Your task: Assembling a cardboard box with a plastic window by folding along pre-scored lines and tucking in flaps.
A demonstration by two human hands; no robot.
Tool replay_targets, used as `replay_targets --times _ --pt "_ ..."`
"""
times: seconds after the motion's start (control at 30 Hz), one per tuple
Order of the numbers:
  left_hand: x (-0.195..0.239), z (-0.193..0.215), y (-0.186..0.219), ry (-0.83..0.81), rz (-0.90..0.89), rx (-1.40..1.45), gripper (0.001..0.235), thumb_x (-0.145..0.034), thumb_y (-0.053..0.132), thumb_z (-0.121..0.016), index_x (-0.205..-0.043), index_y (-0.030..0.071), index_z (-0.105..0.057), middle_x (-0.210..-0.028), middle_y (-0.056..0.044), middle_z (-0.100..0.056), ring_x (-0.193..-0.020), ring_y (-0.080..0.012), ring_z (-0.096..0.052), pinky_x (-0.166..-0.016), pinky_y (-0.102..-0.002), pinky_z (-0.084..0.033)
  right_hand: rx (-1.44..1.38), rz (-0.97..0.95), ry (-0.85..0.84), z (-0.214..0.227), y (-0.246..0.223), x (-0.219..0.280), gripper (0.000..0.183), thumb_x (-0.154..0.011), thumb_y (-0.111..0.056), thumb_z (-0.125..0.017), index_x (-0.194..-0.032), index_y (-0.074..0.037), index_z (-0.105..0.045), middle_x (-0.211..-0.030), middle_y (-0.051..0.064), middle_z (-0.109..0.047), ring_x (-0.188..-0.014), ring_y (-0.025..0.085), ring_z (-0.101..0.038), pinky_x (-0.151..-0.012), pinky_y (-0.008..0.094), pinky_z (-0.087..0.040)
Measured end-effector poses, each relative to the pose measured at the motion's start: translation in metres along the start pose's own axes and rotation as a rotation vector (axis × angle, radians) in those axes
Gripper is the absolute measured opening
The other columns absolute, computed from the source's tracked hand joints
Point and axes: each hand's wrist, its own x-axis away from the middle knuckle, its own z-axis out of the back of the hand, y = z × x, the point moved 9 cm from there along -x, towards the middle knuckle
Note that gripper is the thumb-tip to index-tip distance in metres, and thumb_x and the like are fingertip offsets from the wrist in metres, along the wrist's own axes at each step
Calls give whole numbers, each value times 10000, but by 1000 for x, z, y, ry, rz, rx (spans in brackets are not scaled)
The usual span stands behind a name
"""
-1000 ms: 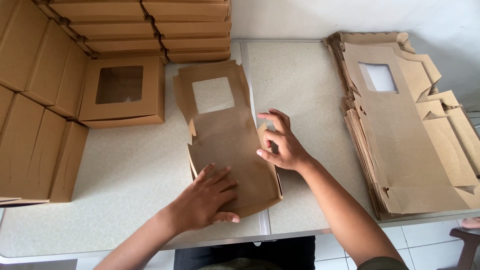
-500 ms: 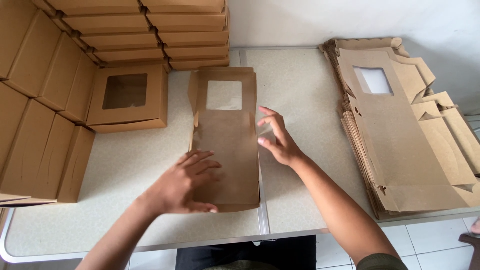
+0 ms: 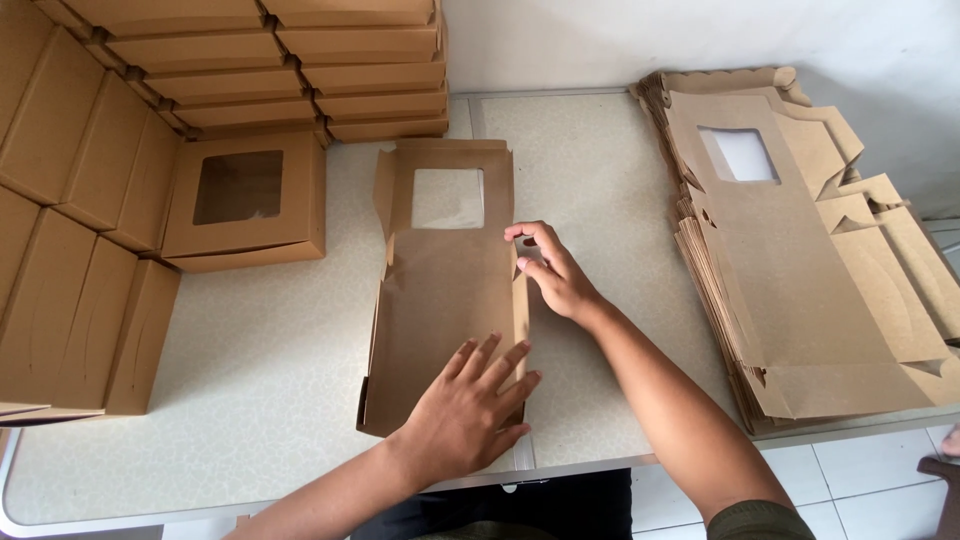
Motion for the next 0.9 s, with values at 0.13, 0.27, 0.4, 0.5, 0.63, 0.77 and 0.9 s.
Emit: replay_targets --times 0.13,0.27,0.4,0.5,0.63,0.77,0.9 --pt "1 7 -8 31 44 13 509 -946 485 -628 -1261 86 -597 -1463 -239 -464 -1347 -484 -432 -1061 -596 -383 -121 -96 69 7 28 -3 325 -1035 -230 -469 -1316 -107 -578 -1278 30 -634 -867 75 -527 -851 239 -428" --pt "6 7 -17 82 148 43 484 -939 490 -658 -1190 82 -592 -1433 -246 -456 -1337 -484 -434 -1040 -583 -407 -249 -42 153 14 33 -5 245 -1009 -151 -558 -1245 -89 -589 -1219 70 -672 -1131 153 -600 -949 270 -497" --pt "8 2 -25 89 214 46 532 -926 530 -666 -1200 84 -570 -1500 -287 -408 -1367 -510 -408 -1054 -603 -402 -290 -50 152 12 20 -1 252 -991 -85 -598 -1243 -94 -595 -1272 86 -664 -1211 172 -595 -927 263 -548" --pt "6 3 -29 93 211 -6 646 -936 588 -627 -1298 57 -566 -1475 -258 -493 -1328 -484 -473 -1046 -570 -418 -280 1 148 10 5 1 271 -1001 -122 -621 -1268 -77 -601 -1286 87 -657 -1220 191 -619 -1051 305 -527" --pt "6 -2 -35 63 249 109 747 -896 553 -697 -1434 78 -490 -1459 -204 -535 -1347 -437 -474 -1032 -547 -415 -99 -8 115 11 -9 6 276 -1023 -183 -595 -1284 -108 -646 -1253 -17 -705 -489 6 -263 -515 139 -285" --pt "4 -9 -39 -44 285 355 859 -859 466 -781 -1511 82 -375 -1565 -182 -437 -1398 -391 -408 -1031 -540 -405 -74 104 67 6 -7 4 314 -1049 -83 -521 -1349 -58 -614 -1346 86 -641 -1280 199 -599 -1049 287 -493" --pt "1 -12 -40 -183 306 490 947 -849 414 -808 -1575 118 -276 -1657 -162 -308 -1471 -378 -308 -1125 -555 -322 -11 211 93 6 -12 5 254 -1012 -20 -593 -1258 -42 -654 -1236 97 -673 -1167 216 -657 -1007 302 -540"
